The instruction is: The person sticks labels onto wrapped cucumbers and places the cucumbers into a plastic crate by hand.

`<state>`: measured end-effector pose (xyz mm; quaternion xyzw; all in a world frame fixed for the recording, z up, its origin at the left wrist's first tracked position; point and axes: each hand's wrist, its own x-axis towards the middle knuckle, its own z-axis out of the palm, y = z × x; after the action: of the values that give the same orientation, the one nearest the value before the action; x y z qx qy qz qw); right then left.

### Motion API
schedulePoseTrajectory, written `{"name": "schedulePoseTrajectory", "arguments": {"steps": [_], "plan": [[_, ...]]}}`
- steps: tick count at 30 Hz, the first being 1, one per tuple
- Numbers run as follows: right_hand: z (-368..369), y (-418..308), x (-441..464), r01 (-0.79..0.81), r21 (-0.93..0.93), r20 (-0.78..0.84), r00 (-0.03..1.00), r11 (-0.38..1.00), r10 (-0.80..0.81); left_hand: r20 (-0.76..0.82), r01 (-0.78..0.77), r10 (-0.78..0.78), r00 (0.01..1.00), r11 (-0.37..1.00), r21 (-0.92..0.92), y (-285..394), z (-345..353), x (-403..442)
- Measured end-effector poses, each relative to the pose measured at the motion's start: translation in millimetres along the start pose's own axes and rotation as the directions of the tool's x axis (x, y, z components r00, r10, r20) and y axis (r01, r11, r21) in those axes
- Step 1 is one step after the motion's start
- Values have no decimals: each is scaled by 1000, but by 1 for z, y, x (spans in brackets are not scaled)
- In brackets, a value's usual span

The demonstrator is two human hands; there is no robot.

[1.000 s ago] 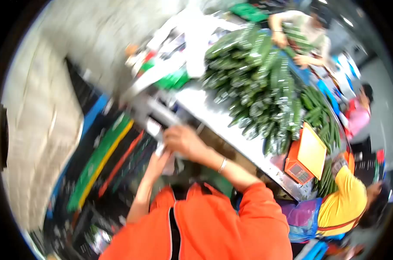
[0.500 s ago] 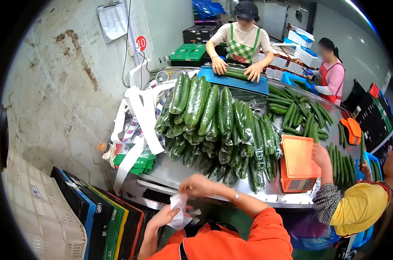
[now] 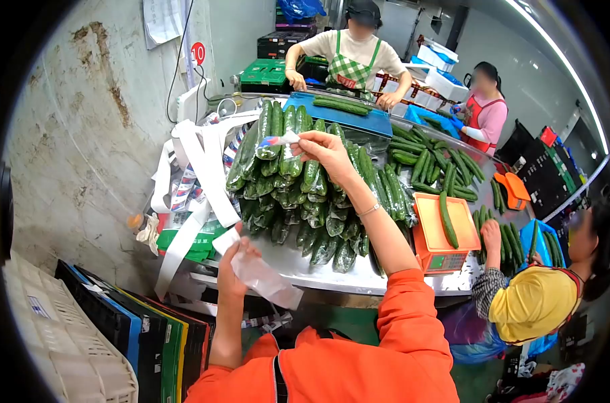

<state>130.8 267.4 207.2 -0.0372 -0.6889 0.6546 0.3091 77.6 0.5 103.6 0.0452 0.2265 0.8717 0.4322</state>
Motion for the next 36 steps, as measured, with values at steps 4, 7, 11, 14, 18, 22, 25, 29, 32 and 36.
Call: {"name": "schedulePoseTrajectory", "arguments": {"steps": [4, 7, 11, 14, 18, 22, 25, 29, 32, 36], "plan": [[4, -11, 0, 60, -124, 140, 989, 991, -42, 81, -40, 37, 996, 999, 33, 5, -5, 34], [4, -14, -3, 109, -194, 199, 977, 975, -70, 10, -100, 99, 995, 991, 94, 7, 6, 50], [-22, -4, 26, 58, -316, 78, 996, 947, -35, 0, -282, 302, 953, 888, 364, 3, 21, 91], [-43, -11, 72, 167, -308, 218, 971, 936, -102, -7, -358, 406, 914, 813, 459, 1, 43, 121], [-50, -15, 136, 80, -309, 504, 859, 948, 92, -40, -352, 490, 871, 677, 647, -13, 62, 160], [-42, 13, 185, 226, -365, 676, 732, 903, 90, -58, -341, 583, 811, 550, 762, -26, 69, 179], [-41, 25, 204, 146, -358, 733, 655, 922, 181, -118, -304, 629, 769, 521, 798, -29, 76, 191], [-40, 47, 221, 93, -350, 786, 571, 932, 238, -147, -311, 604, 783, 586, 748, -27, 67, 204], [-44, 64, 237, 87, -329, 819, 521, 940, 238, -167, -291, 565, 808, 629, 721, -23, 67, 208], [-51, 78, 252, 122, -308, 853, 474, 943, 217, -182, -253, 540, 822, 633, 732, -21, 76, 202]]}}
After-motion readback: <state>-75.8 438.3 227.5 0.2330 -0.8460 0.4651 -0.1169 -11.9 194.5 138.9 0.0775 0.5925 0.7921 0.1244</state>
